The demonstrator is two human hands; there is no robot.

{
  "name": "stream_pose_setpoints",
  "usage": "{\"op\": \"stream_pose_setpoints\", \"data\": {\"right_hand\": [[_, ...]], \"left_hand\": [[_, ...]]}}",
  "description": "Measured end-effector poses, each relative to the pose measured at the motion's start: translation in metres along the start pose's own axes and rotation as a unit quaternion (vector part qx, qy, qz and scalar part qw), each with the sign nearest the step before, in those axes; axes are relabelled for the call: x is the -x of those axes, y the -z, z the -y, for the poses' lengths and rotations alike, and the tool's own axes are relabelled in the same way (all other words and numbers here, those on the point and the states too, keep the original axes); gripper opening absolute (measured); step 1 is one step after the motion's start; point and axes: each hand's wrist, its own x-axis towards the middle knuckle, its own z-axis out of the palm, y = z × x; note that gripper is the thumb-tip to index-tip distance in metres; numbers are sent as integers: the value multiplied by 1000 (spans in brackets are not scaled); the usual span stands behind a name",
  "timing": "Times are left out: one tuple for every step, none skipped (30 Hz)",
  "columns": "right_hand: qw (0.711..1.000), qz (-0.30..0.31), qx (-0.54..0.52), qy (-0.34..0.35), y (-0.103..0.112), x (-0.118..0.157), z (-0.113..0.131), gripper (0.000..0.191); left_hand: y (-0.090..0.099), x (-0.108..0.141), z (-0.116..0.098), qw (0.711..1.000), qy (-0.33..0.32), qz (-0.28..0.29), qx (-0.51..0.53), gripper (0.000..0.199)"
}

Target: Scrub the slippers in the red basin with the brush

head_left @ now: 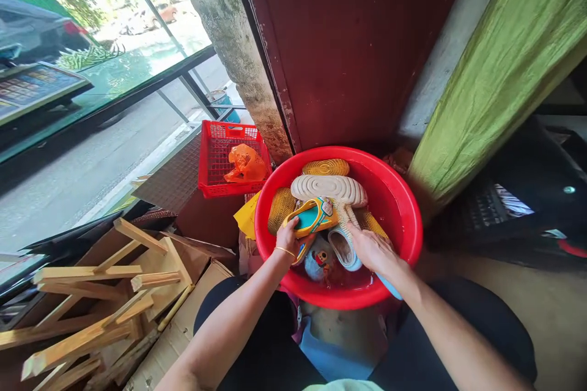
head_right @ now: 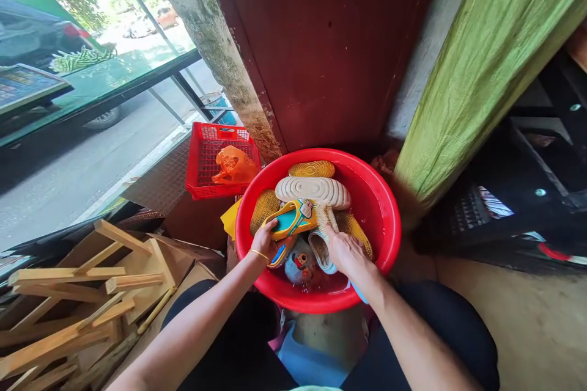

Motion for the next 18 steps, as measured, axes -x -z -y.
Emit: {"op": "stream_pose_setpoints", "data": {"right_hand": [[1000, 2, -13, 3, -2, 6, 0, 53], [999, -4, -34, 6, -4, 11, 0, 52], [998, -19, -58, 8, -6, 13, 0, 52], [996, -39, -83, 10, -8, 14, 0, 52], [993, -62, -102, 10, -9, 13, -1, 51], [990, -84, -111, 6, -9, 9, -1, 51], [989, -101, -109, -3, -8, 5, -2, 51], [989, -110, -97, -16, -6, -1, -2, 51], [990, -113, -81, -33, -3, -6, -2, 52], [991, -111, -64, -50, 0, -11, -1, 52], [991, -105, -48, -63, 1, -15, 1, 52], [992, -97, -35, -69, 2, -16, 5, 52], [993, -90, -24, -67, 1, -16, 11, 53], [995, -84, -15, -58, -2, -13, 19, 53], [996, -77, -5, -39, -7, -9, 28, 54], [997, -70, 4, -16, -11, -3, 37, 56], [998, -63, 13, 7, -16, 2, 45, 57], [998, -55, 23, 30, -20, 6, 51, 58]], "left_hand": [[-3, 2, 1, 1000, 11, -5, 12, 23], [-6, 5, 2, 999, 26, -9, 29, 21], [-10, 8, 3, 998, 40, -13, 50, 20], [-14, 11, 6, 996, 50, -15, 72, 19], [-19, 15, 9, 994, 57, -14, 93, 18], [-23, 18, 13, 992, 60, -10, 109, 18], [-26, 21, 17, 991, 61, -4, 120, 17], [-30, 24, 20, 990, 64, 3, 126, 17], [-33, 26, 23, 989, 68, 7, 128, 17], [-35, 28, 25, 989, 71, 7, 130, 18], [-37, 28, 27, 989, 73, 5, 132, 18], [-39, 28, 26, 988, 74, 0, 137, 18], [-39, 26, 26, 987, 74, -5, 143, 17], [-39, 25, 24, 986, 75, -10, 148, 16], [-38, 22, 22, 985, 77, -11, 152, 16], [-38, 20, 20, 985, 78, -10, 153, 16], [-36, 18, 18, 985, 78, -8, 153, 17], [-35, 16, 16, 985, 78, -4, 151, 18]]}}
